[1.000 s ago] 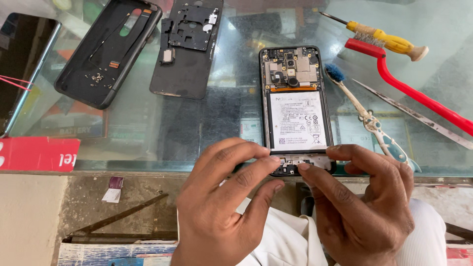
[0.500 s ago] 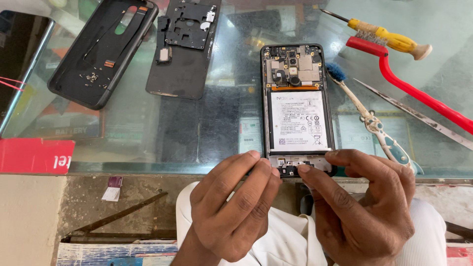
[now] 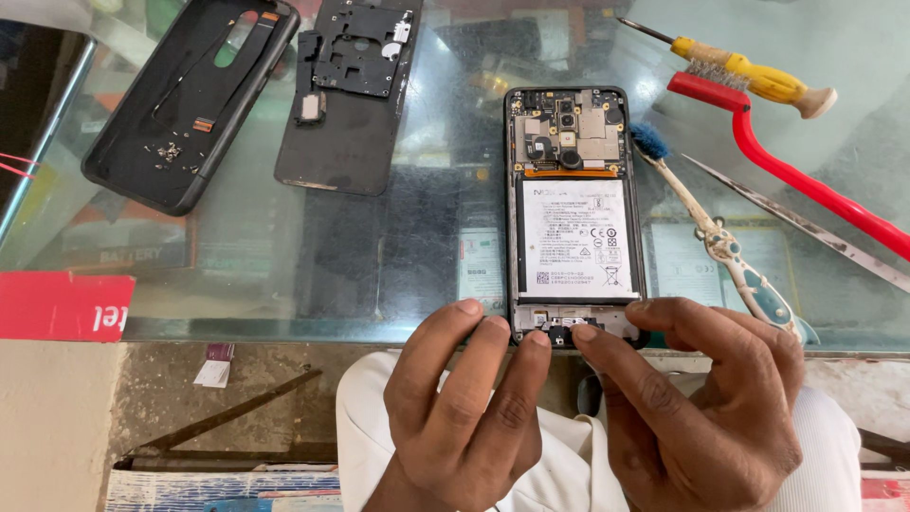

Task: The person cleans a small black phone component using a toothbrush and liquid from a bottle, then attempts to fit it into the bottom of a disassembled smartphone. The person continues to clean the component with the toothbrush.

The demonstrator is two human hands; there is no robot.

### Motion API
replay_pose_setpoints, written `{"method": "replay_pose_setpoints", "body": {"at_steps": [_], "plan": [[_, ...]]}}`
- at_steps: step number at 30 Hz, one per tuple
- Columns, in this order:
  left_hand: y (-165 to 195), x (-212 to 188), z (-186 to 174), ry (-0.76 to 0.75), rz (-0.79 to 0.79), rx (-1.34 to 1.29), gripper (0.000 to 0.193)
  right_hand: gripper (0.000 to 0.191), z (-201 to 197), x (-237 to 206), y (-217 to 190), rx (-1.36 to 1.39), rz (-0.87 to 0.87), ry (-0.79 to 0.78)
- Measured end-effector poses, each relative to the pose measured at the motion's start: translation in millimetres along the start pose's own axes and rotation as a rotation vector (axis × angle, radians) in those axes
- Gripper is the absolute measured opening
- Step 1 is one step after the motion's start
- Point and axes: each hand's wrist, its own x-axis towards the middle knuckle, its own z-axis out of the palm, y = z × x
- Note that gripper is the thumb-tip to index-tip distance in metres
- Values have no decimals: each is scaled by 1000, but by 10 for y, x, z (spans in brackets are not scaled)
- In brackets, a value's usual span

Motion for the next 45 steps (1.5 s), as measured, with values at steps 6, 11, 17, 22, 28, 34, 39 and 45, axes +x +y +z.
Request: {"method": "replay_pose_setpoints", "body": {"at_steps": [6, 11, 17, 22, 28, 34, 39, 45], "plan": [[-37, -44, 118, 40, 19, 13, 15, 41, 29, -10, 48, -16, -19, -2], [-52, -93, 177, 18, -8, 1, 15, 39, 56, -12, 78, -38, -12, -13], [-80, -108, 237, 41, 46, 104, 16, 35, 112, 4, 108, -46, -41, 23], [-17, -77, 227, 39, -19, 80, 16, 36, 134, 3, 102, -29, -33, 33], [0, -52, 101, 89, -127, -132, 33, 42, 100, -32, 60, -15, -26, 7], [-21, -15, 62, 99, -126, -198, 51, 41, 87, -49, 44, -25, -15, 13], [-25, -61, 80, 44, -110, -141, 48, 40, 108, -47, 43, -45, -5, 9], [-43, -126, 99, 48, -100, -123, 42, 37, 111, -51, 27, -72, 0, -12]]}}
